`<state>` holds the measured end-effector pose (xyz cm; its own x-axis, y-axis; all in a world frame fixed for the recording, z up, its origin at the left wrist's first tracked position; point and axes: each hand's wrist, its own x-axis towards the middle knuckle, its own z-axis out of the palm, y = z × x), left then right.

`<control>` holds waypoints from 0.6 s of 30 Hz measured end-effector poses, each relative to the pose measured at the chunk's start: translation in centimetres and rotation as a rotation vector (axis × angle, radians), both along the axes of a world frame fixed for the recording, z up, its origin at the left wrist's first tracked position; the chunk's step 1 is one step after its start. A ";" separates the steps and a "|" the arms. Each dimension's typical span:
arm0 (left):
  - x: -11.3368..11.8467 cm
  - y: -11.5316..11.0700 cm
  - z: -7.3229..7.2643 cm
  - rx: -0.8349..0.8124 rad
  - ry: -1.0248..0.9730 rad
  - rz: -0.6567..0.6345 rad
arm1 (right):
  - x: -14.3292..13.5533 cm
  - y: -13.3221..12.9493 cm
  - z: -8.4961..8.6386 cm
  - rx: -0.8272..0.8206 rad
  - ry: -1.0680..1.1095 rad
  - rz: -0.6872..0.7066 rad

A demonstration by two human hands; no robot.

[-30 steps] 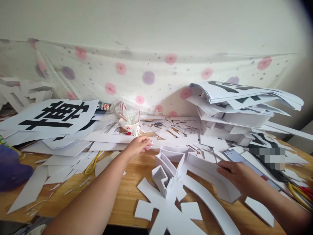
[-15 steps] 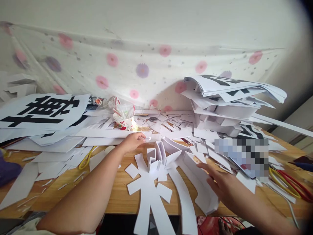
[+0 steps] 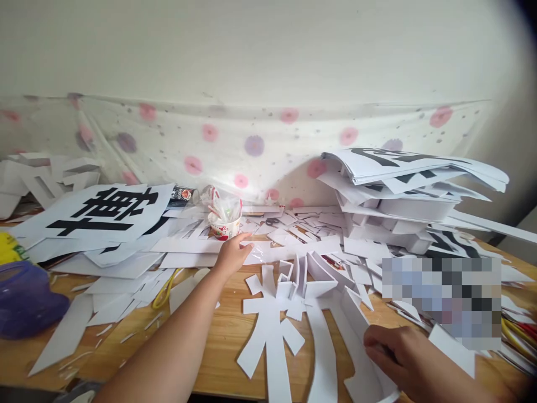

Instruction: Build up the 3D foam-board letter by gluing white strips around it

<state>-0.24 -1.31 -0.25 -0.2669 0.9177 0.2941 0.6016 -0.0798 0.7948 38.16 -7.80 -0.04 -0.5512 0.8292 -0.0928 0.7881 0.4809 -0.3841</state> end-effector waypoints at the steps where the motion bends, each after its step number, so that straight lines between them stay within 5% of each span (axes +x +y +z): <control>1: 0.4 -0.2 0.3 0.048 -0.022 -0.001 | 0.1 0.1 0.1 0.030 0.027 -0.002; 7: 4.9 -4.4 5.4 0.368 -0.162 -0.053 | 0.8 0.7 1.2 0.411 0.229 -0.133; 11: 8.9 -10.2 8.7 0.488 -0.041 -0.245 | -1.3 0.2 1.4 0.513 0.509 0.039; 13: 10.8 -12.8 8.3 0.541 0.118 -0.439 | -3.0 -0.4 2.0 0.466 0.631 0.155; 16: 12.8 -15.2 5.3 0.489 0.156 -0.814 | -5.1 -1.8 3.9 0.436 0.780 0.319; 18: 13.2 -16.1 3.0 0.312 0.074 -0.860 | -5.7 -2.6 5.4 0.450 0.796 0.447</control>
<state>12.95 -17.41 2.79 0.5006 0.6673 0.5514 0.2840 -0.7284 0.6236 32.47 -10.38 5.35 -0.5849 0.3993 0.7060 0.0953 0.8982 -0.4291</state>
